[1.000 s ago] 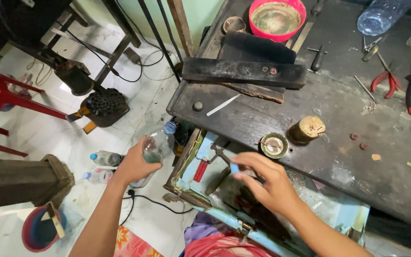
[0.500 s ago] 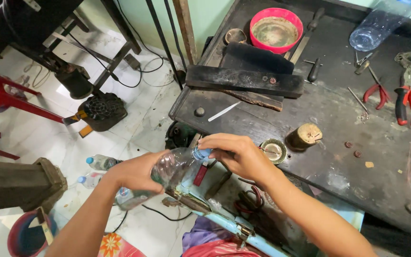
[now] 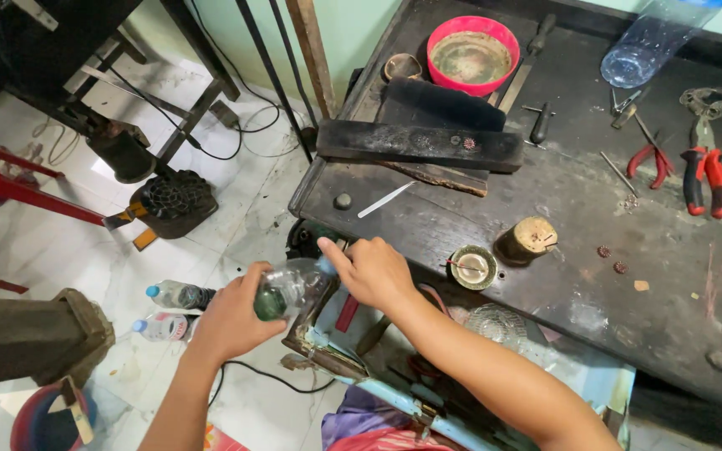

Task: Soldering and assembling small jewelry components using a torch and tweezers on a workbench.

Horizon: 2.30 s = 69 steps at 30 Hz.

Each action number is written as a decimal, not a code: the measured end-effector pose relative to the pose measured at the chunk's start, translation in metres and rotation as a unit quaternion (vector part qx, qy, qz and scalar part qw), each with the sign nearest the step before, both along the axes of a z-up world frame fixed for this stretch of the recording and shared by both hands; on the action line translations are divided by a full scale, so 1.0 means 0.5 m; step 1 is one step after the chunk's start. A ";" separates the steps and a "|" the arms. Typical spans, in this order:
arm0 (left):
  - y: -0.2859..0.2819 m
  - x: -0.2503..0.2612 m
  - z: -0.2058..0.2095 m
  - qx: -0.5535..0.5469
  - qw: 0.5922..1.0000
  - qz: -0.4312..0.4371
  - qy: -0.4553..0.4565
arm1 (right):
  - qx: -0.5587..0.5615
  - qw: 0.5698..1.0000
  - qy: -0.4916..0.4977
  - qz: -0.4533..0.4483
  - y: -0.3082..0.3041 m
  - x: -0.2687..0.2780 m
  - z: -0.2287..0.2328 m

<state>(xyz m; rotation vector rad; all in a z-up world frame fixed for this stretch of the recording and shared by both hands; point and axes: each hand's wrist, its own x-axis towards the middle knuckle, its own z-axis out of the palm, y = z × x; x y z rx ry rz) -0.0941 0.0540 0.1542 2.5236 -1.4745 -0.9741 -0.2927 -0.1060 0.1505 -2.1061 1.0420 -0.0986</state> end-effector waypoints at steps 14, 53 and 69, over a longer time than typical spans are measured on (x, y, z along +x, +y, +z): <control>0.117 0.075 -0.782 -0.221 0.690 0.674 0.146 | 0.136 0.980 0.004 0.146 0.089 -0.340 -0.013; -0.325 -0.086 -0.068 -0.347 0.919 -0.183 -0.036 | 0.122 0.937 -0.260 -0.198 0.088 -0.587 -0.208; -0.218 0.060 -0.558 -0.491 0.862 0.015 -0.126 | 0.141 0.934 -0.277 -0.177 0.094 -0.571 -0.170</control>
